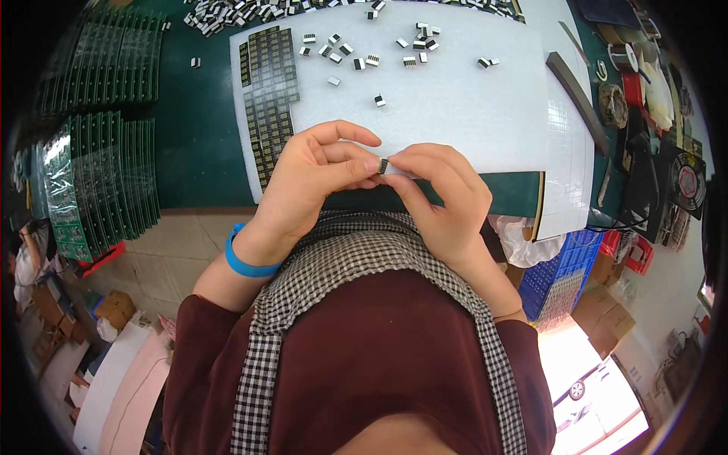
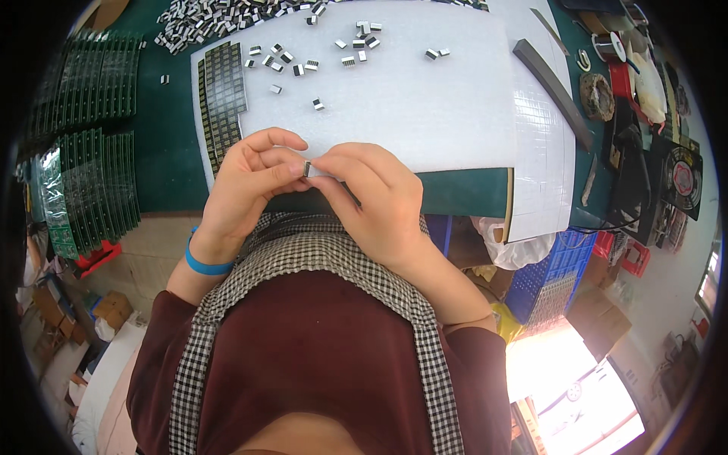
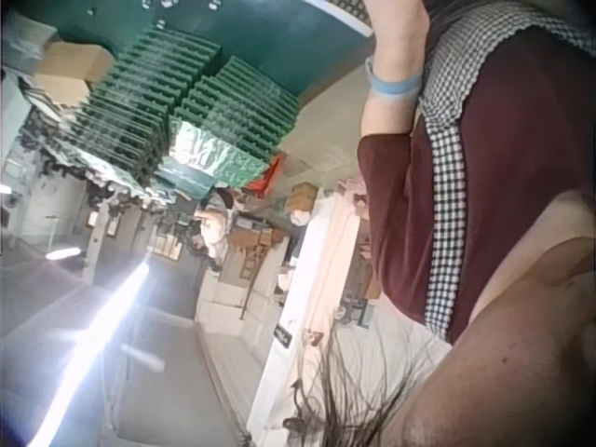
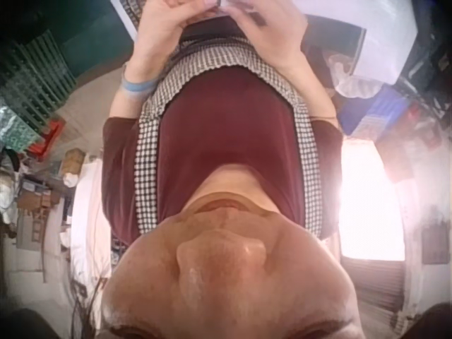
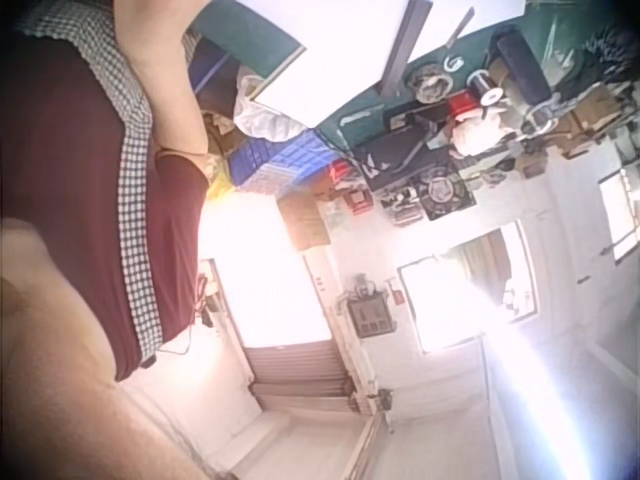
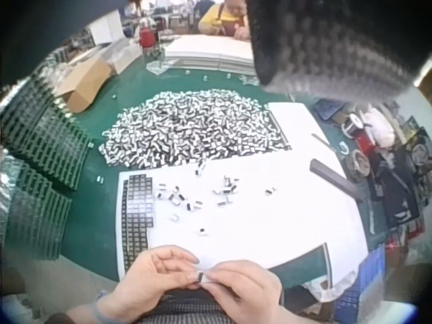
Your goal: The person repeatedly picks up small rectangular electronic components and places them onto a white foam sheet. They handle the components one at a time, arranging them in rows on the sheet throughout the clip.
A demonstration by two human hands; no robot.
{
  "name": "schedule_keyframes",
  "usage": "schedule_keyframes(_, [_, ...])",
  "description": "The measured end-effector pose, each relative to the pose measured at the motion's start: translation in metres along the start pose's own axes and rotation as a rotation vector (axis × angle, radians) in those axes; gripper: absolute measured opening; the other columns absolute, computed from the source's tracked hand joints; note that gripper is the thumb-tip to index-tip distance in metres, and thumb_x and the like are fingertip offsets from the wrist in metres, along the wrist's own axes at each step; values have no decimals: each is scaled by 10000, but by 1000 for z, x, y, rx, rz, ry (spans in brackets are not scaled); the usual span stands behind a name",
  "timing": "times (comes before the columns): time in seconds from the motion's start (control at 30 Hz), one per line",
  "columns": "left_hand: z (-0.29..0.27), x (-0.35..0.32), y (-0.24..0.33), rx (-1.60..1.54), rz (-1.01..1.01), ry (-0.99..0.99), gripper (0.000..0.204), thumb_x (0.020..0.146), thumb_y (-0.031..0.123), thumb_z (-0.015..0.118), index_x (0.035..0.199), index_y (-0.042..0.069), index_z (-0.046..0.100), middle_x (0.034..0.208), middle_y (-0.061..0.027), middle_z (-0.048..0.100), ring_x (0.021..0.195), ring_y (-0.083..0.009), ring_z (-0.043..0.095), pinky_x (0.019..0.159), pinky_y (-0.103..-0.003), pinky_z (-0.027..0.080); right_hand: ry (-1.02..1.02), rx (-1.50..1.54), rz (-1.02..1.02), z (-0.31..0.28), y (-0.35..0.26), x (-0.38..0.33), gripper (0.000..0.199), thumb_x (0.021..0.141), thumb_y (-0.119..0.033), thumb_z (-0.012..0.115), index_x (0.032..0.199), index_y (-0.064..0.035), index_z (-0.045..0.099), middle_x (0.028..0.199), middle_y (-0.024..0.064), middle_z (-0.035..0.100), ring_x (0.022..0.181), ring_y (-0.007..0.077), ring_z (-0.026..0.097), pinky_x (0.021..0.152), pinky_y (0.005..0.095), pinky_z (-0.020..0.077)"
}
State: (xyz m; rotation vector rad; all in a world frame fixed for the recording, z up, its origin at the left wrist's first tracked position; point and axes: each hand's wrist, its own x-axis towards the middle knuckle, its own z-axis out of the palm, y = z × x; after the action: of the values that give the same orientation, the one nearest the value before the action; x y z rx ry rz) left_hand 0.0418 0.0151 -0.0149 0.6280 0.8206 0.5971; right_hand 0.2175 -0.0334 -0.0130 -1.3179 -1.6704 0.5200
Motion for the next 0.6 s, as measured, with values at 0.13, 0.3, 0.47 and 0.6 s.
schedule_keyframes(0.13, [2,-2,3,231,34,14,294,839,14,618,1124,-19,552,839,-94,680,798,-151,661,720,-226,527,-100,-56,-8,-4,3,-1,159,702,-30,716,842,-38,641,804,60,636,682,204,622,570,291,497])
schedule_keyframes(0.3, [16,-11,10,714,157,-44,407,811,-61,558,1209,15,510,862,-88,663,810,-125,646,757,-237,527,-260,-98,9,-5,1,-6,147,708,-36,713,837,-37,644,808,57,634,710,209,626,589,291,499])
schedule_keyframes(0.47, [5,-2,34,922,273,-89,426,777,-54,562,1196,8,521,1032,-108,633,977,-147,597,833,-274,494,-213,669,633,-13,9,-6,143,767,-31,703,901,-5,661,848,55,657,767,154,637,673,255,506])
schedule_keyframes(0.6, [-3,10,38,1684,816,392,417,730,17,621,1143,4,563,1135,-163,561,1023,-289,556,838,-348,473,-89,782,825,-18,14,-3,178,851,-84,638,986,31,640,848,92,655,753,145,626,667,237,485])
